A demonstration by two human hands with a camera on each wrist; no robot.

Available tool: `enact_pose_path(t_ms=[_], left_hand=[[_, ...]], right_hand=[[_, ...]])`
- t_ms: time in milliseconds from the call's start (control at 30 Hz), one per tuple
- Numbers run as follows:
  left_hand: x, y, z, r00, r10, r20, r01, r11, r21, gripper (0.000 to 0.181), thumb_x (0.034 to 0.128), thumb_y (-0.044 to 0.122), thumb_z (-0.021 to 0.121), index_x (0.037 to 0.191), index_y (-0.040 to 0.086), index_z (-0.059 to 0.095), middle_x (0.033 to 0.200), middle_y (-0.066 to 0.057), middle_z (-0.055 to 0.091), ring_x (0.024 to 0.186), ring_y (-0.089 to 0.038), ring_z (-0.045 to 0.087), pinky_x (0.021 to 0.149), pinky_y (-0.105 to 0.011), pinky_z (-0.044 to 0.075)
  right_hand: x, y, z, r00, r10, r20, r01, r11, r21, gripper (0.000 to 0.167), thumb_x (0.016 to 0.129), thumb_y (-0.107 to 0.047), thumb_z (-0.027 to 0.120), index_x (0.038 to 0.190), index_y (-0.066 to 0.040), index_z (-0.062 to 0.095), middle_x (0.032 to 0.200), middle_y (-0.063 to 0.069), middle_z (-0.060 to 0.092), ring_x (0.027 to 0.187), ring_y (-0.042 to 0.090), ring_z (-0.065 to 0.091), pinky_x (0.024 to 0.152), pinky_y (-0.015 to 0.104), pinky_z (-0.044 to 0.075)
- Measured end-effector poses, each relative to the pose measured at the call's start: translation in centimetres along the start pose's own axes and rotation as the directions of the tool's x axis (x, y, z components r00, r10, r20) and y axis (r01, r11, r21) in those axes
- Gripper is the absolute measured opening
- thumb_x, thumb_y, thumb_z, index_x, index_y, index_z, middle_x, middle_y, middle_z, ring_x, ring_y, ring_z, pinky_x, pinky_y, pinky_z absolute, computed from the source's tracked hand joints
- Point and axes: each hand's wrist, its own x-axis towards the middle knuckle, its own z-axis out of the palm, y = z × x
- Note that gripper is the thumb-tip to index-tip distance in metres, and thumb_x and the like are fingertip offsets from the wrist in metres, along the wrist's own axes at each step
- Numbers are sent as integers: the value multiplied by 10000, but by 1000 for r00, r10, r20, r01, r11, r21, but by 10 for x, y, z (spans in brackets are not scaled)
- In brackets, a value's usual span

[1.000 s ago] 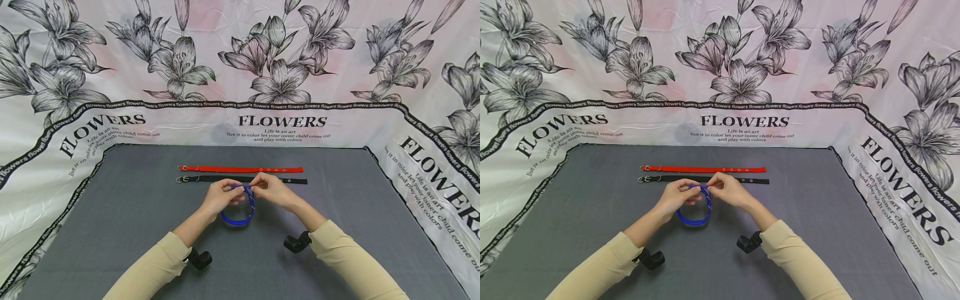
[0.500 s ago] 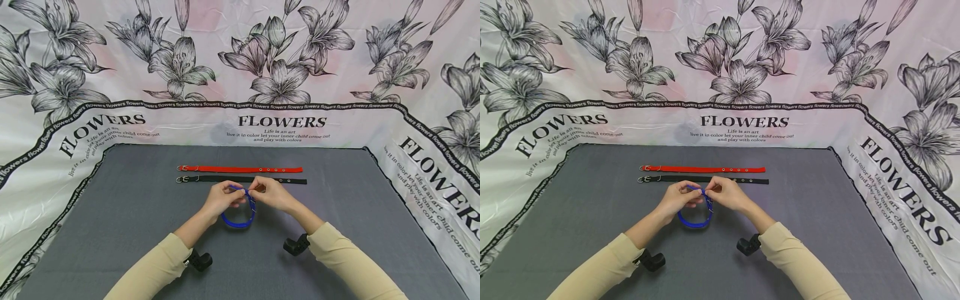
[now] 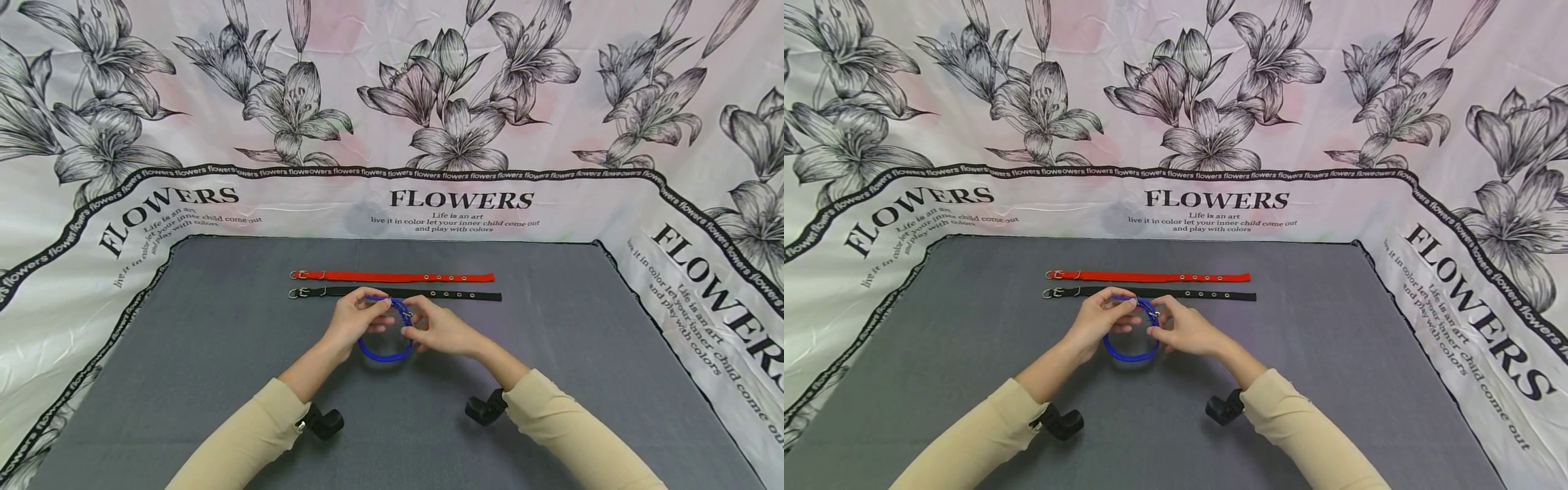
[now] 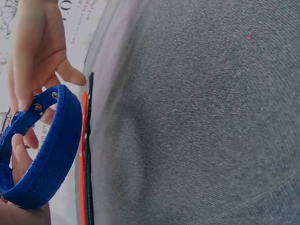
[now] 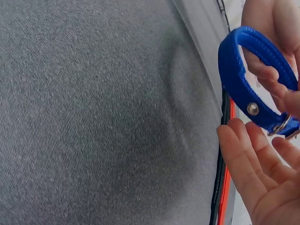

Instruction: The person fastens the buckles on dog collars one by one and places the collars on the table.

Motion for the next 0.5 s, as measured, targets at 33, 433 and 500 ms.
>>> enact_pose_path(t_ms=[33,433,500], left_hand=[[0,0,0,1000,1,3,-1,1000,-9,303,879,214,635,1136,62,579,1051,-209,656,722,-158,691,651,-290,555],[0,-3,-12,998,58,22,-60,993,105,230,854,173,668,1058,96,594,903,-134,703,743,-216,689,657,-316,554],[-1,-4,-15,997,74,31,-78,981,178,245,842,182,682,1061,109,602,869,-104,702,775,-251,679,666,-337,546]], right_hand=[[0,0,1,1000,-8,-4,8,1000,-10,504,909,-237,593,1334,-106,354,965,97,577,676,243,668,632,363,546],[1,-4,1,986,-36,-162,23,996,-83,300,900,-154,598,1176,-118,486,903,76,625,555,148,626,551,333,535],[1,-4,1,984,-32,-177,14,995,-98,286,900,-151,596,1168,-123,502,912,89,635,551,133,617,539,307,529]])
